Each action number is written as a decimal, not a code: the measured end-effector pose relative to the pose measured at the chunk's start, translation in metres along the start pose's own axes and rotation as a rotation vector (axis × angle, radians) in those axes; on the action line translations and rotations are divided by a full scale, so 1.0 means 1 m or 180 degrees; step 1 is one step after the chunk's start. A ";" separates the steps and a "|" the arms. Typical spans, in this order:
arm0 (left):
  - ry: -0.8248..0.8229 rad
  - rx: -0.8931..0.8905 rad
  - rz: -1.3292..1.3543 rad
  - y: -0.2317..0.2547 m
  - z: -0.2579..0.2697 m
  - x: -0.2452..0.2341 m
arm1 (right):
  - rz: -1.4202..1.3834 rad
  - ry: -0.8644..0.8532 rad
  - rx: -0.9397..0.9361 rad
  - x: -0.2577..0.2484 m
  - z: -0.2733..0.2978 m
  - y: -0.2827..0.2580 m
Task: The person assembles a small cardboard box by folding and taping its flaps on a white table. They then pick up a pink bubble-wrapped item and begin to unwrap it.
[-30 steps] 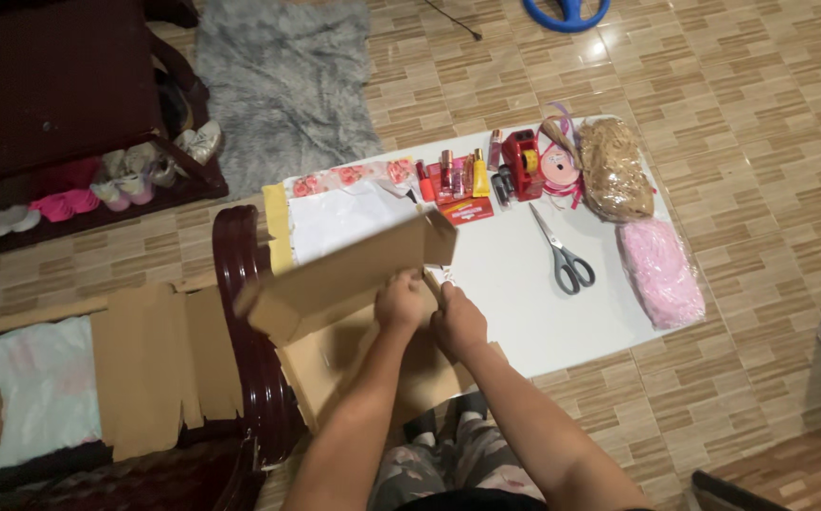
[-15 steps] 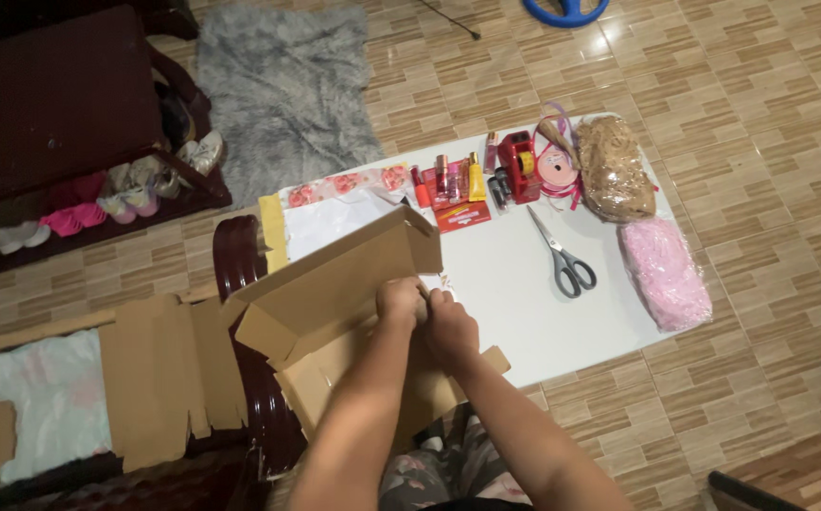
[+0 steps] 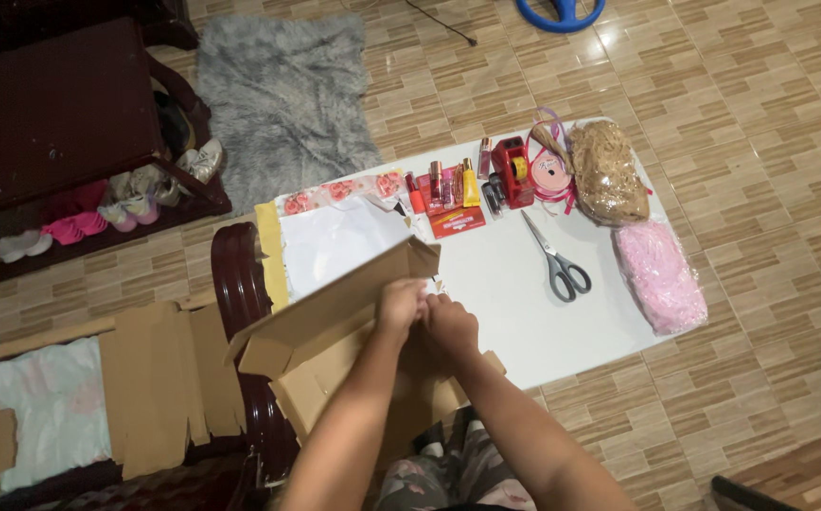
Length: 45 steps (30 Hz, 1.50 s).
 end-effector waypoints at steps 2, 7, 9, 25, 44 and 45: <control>0.0206 0.0076 -0.0404 -0.001 0.025 -0.011 | -0.0112 -0.0058 0.0003 0.000 -0.005 0.001; 0.0638 0.0708 -0.1178 0.010 0.102 -0.043 | -0.0873 0.0092 -0.0151 -0.007 -0.016 -0.007; 0.0957 0.0806 -0.1516 0.019 0.129 -0.056 | -0.1045 -0.0102 -0.0095 -0.008 -0.023 -0.009; 0.2302 0.1558 -0.2149 0.100 0.227 -0.077 | -0.0111 0.0119 -0.0181 0.002 -0.034 -0.008; 0.2033 0.2010 -0.1970 0.121 0.300 -0.121 | -0.0373 -0.0087 0.0279 -0.005 -0.023 0.004; 0.2158 0.1914 -0.2258 0.120 0.299 -0.122 | -0.0408 -0.0104 0.0313 -0.006 -0.022 0.006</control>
Point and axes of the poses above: each hand's wrist, its own z-axis away from the middle knuckle, its own x-axis out of the palm, y = z × x, the point moved 5 cm from there along -z, towards the middle knuckle, and after that the axes turned 15 degrees about -y, right-handed, at the moved point
